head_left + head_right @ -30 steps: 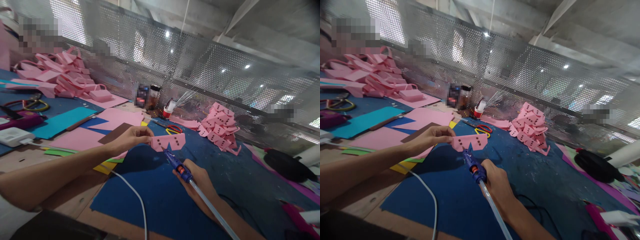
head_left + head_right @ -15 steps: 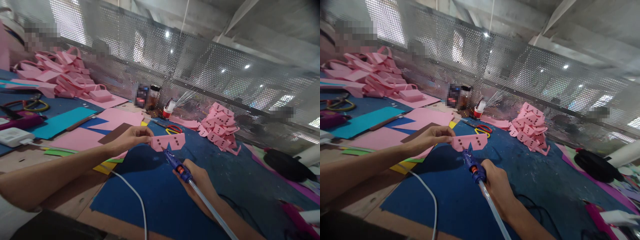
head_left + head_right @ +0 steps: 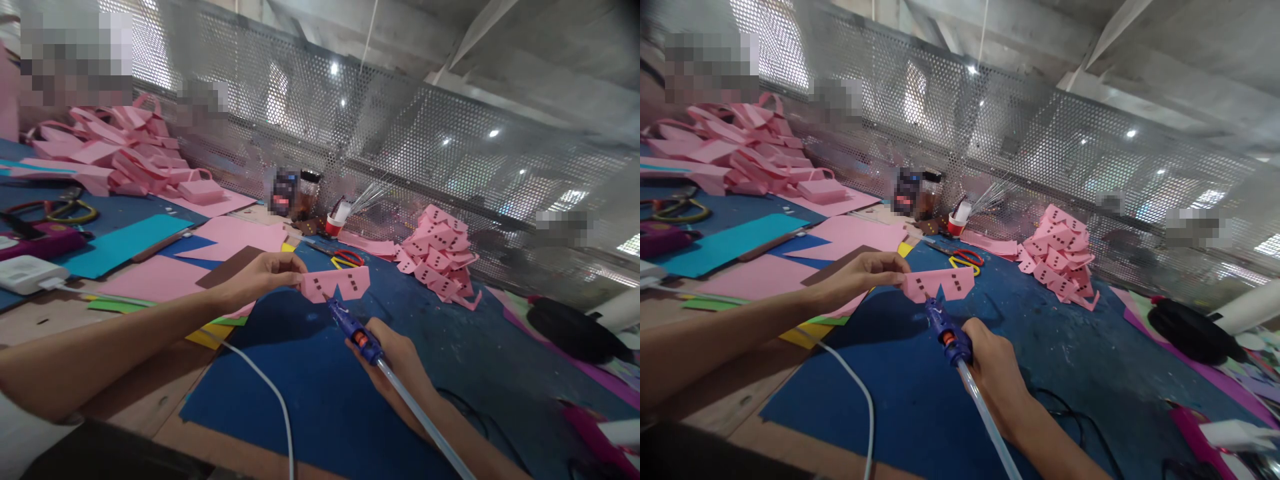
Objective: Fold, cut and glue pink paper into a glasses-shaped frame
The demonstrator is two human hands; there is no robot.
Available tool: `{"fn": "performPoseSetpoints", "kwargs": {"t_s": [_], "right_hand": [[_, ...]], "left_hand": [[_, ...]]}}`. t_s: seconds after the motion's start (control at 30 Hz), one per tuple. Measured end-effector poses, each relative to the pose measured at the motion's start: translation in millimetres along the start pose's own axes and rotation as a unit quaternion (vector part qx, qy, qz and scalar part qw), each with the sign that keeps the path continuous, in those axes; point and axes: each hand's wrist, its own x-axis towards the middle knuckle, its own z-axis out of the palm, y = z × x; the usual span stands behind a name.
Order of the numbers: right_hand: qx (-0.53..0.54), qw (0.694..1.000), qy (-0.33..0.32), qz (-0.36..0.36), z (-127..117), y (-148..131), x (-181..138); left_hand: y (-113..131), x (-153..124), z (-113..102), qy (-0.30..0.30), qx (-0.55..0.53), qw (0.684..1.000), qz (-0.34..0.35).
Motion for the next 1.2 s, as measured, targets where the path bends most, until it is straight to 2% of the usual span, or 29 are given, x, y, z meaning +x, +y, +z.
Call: {"fn": "performPoseSetpoints", "kwargs": {"t_s": [0.1,0.23,0.33,0.47,0.57,0.67,0.83,0.97,1.2], "right_hand": [[0.043,0.999,0.023,0.017,-3.9,-8.3,0.4],[0.130,0.989,0.004,0.077,-14.2,-18.1,-1.3],[0.177,0.976,-0.026,0.124,-15.3,-14.9,-3.5],[0.210,0.961,-0.014,0.180,-11.2,-5.4,-2.7],[0.251,0.952,-0.002,0.176,-13.8,-3.4,1.1],[0.298,0.942,0.008,0.156,-21.6,-5.5,5.2],[0.286,0.945,-0.027,0.158,-32.5,-4.1,9.0],[0.258,0.951,-0.074,0.156,-33.4,9.5,8.7],[0.239,0.942,-0.151,0.183,-28.4,29.8,0.8]], "left_hand": [[-1.3,0.7,-0.5,0.002,-0.003,1.000,0.005],[-0.5,1.4,-0.5,0.001,-0.004,1.000,0.005],[1.8,1.9,-0.4,0.017,0.005,1.000,-0.010],[-0.7,3.9,-3.9,0.025,0.016,1.000,-0.002],[-8.6,6.7,-9.1,0.028,-0.002,0.999,0.016],[-15.7,10.2,-13.6,0.062,-0.035,0.997,0.019],[-17.6,15.5,-17.2,0.139,-0.098,0.985,0.000],[-17.5,17.5,-17.9,0.181,-0.116,0.977,-0.015],[-26.5,19.7,-19.3,0.181,-0.083,0.979,-0.037]]}}
